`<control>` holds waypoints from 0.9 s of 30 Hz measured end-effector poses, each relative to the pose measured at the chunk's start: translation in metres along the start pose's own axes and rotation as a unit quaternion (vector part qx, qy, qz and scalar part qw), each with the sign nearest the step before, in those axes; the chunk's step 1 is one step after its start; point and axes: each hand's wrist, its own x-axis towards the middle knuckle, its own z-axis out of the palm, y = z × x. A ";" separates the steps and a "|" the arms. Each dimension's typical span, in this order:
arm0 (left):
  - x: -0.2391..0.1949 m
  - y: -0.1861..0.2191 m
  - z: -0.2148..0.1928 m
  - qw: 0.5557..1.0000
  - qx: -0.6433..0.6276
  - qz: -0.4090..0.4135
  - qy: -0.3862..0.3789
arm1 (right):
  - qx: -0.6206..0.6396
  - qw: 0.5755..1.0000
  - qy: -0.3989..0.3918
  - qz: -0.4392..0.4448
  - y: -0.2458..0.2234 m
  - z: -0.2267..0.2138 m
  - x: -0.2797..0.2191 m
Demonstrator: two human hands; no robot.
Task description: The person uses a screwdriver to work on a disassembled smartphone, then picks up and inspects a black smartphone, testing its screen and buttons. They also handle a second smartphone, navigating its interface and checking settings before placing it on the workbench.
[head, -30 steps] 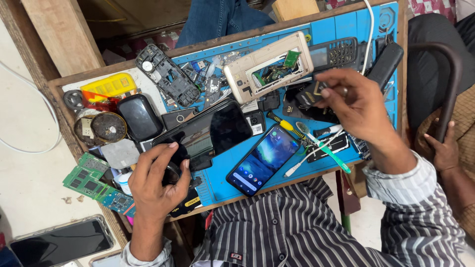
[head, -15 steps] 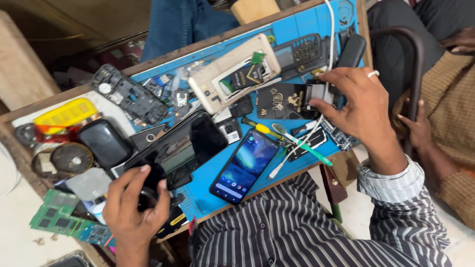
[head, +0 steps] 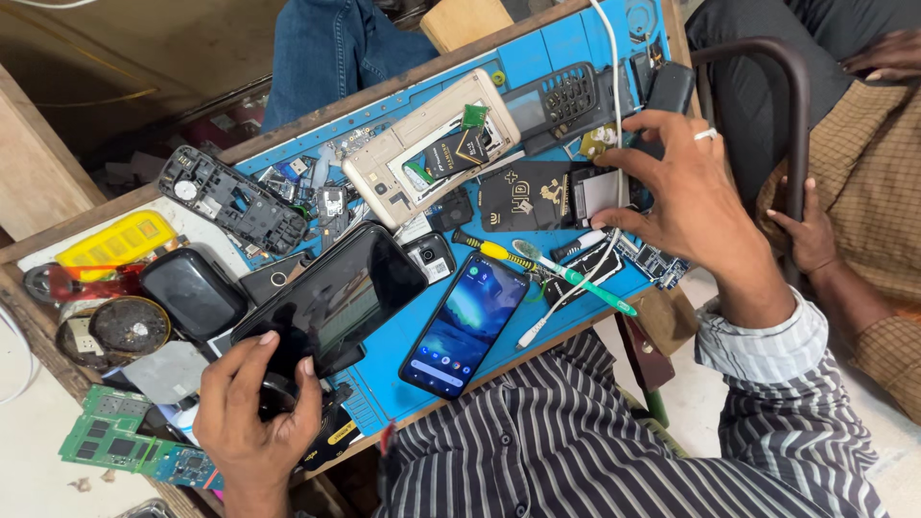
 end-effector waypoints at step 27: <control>-0.010 -0.018 0.009 0.999 0.001 0.046 0.013 | 0.152 0.965 0.118 -0.179 -0.028 -0.011 0.083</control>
